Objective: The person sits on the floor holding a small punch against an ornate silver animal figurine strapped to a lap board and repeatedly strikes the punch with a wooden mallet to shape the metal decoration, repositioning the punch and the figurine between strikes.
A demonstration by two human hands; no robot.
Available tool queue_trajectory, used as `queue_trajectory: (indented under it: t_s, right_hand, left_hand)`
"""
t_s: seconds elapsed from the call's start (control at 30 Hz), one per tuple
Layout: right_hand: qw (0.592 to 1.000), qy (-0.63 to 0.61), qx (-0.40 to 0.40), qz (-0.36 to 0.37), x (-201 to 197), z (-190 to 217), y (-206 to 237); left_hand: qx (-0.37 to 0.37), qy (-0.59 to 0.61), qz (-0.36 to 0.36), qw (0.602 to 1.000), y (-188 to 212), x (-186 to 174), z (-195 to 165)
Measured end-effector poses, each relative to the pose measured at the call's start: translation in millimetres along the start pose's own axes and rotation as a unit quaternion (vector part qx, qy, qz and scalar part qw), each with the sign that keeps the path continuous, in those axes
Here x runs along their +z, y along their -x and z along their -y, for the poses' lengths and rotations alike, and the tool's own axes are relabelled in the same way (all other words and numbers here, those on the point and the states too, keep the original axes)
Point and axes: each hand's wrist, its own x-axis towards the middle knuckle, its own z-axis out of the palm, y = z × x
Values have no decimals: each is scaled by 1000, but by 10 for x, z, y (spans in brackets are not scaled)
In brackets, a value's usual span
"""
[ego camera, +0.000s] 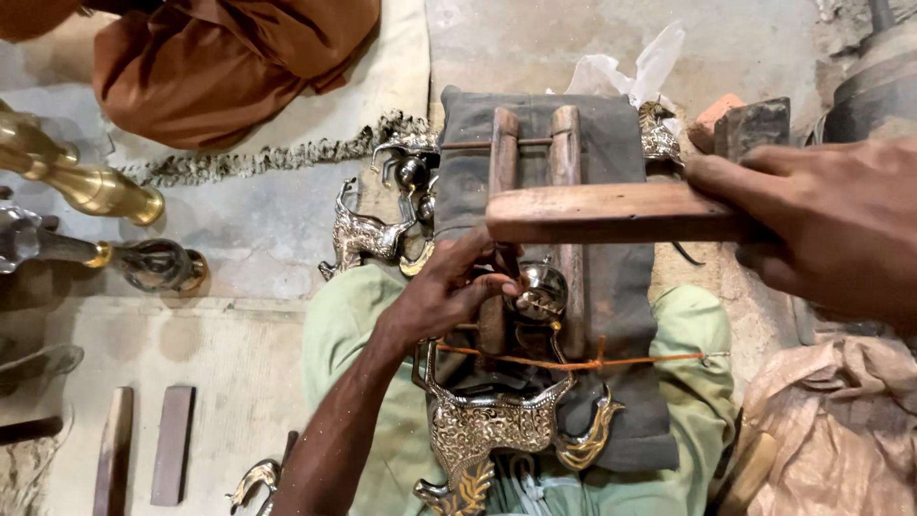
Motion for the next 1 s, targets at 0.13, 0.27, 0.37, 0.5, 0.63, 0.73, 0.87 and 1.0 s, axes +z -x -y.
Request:
queue_trajectory:
  t_s: [0.13, 0.27, 0.37, 0.5, 0.63, 0.73, 0.87, 1.0]
  right_hand:
    - [979, -116, -19, -170, 8, -101, 24]
    - [931, -254, -25, -260, -23, -172, -25]
    - [937, -202, -45, -282, -67, -119, -129]
    - [970, -79, -42, -225, -198, -69, -336]
    - [990, -120, 22, -73, -318, 47, -481]
    - [1000, -5, 17, -12, -416, 65, -561]
    - [998, -48, 13, -44, -429, 78, -553]
    - [981, 53, -40, -185, -341, 37, -468]
  left_hand:
    - [4, 107, -79, 991, 12, 47, -27]
    - [-71, 68, -95, 991, -31, 102, -32]
    - [-75, 102, -117, 985, -44, 130, -40]
    - [-87, 100, -134, 982, -14, 151, -30]
    - [-94, 75, -135, 983, 25, 146, 15]
    - [-87, 95, -132, 983, 31, 134, 57]
    - [-58, 135, -124, 981, 67, 151, 105]
    - [-38, 125, -121, 984, 74, 151, 172]
